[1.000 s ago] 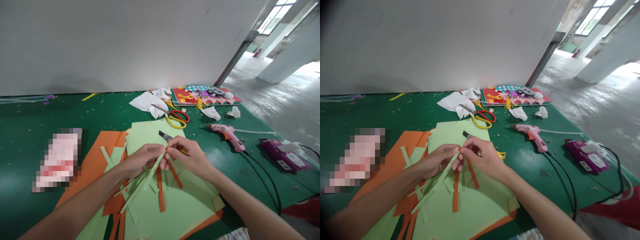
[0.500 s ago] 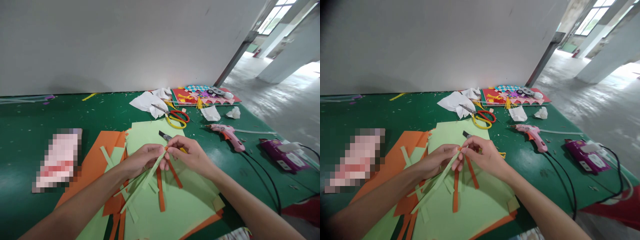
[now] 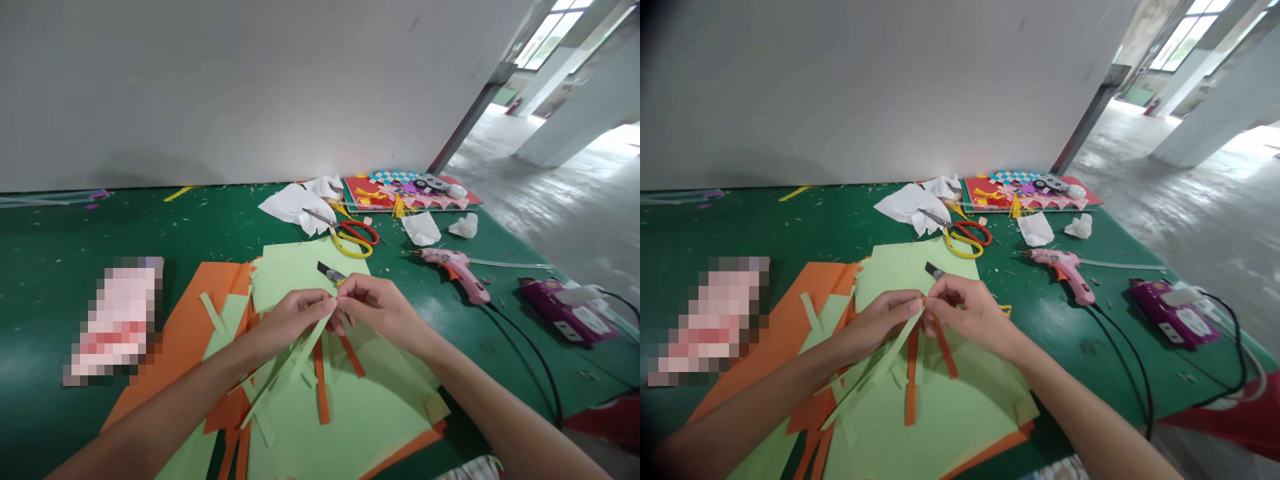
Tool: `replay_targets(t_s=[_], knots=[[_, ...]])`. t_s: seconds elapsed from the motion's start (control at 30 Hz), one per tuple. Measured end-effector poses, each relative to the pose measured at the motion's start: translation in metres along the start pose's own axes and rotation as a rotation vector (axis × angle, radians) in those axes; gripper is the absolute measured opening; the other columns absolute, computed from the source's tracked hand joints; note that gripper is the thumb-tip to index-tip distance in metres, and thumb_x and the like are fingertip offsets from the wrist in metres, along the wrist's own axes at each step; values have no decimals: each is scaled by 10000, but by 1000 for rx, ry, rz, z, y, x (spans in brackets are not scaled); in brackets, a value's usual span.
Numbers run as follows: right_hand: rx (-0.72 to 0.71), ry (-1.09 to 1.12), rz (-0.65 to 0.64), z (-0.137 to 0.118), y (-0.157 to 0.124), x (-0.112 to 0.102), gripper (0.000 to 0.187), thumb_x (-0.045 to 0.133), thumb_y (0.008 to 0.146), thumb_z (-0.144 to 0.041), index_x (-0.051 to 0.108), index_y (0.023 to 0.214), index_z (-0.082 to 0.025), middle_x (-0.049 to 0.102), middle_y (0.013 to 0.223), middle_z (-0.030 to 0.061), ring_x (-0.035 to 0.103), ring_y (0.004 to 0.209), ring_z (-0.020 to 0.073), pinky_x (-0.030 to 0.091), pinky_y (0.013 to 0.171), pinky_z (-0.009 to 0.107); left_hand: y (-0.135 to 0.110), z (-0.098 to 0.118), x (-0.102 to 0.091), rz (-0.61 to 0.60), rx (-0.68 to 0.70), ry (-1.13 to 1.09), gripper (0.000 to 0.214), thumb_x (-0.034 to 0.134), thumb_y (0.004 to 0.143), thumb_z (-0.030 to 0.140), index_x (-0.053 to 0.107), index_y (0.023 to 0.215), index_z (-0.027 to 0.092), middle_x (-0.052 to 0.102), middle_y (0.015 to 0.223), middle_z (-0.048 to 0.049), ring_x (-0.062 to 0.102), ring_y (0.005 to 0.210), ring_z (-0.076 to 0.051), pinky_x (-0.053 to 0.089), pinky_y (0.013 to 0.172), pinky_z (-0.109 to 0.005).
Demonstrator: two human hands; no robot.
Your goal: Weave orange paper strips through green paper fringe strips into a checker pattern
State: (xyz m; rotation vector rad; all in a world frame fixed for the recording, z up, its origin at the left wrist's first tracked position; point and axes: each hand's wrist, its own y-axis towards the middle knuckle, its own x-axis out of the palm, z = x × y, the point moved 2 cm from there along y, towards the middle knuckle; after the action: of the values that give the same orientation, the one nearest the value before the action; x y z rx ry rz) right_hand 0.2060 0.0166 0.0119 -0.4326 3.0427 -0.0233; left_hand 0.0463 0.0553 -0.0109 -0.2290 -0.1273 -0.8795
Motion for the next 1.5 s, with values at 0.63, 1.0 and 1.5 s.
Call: replay_targets(t_s=[0.63, 1.0, 1.5], knots=[[292, 94, -156, 7, 1, -12, 233, 585, 888, -336, 634, 771, -141, 615, 483, -23, 488, 451, 63, 353, 501, 186, -1, 0, -7, 306, 29, 14, 254, 540, 876, 317, 523, 662, 182, 587, 601, 30, 514, 590, -108, 395, 616, -212], [205, 249, 49, 4, 1, -35, 336, 523, 921, -421, 663, 793, -144, 618, 448, 5, 531, 385, 91, 312, 409, 185, 4, -4, -20, 516, 233, -258, 258, 531, 860, 255, 471, 618, 184, 560, 598, 20, 541, 644, -118, 429, 648, -219], [-84, -747, -660, -2, -31, 37, 406, 590, 754, -99, 702, 1097, -284, 647, 657, -45, 505, 550, 90, 365, 575, 187, 0, -9, -12, 459, 177, 28, 206, 581, 823, 272, 525, 647, 182, 578, 594, 28, 448, 532, -103, 314, 521, -217]])
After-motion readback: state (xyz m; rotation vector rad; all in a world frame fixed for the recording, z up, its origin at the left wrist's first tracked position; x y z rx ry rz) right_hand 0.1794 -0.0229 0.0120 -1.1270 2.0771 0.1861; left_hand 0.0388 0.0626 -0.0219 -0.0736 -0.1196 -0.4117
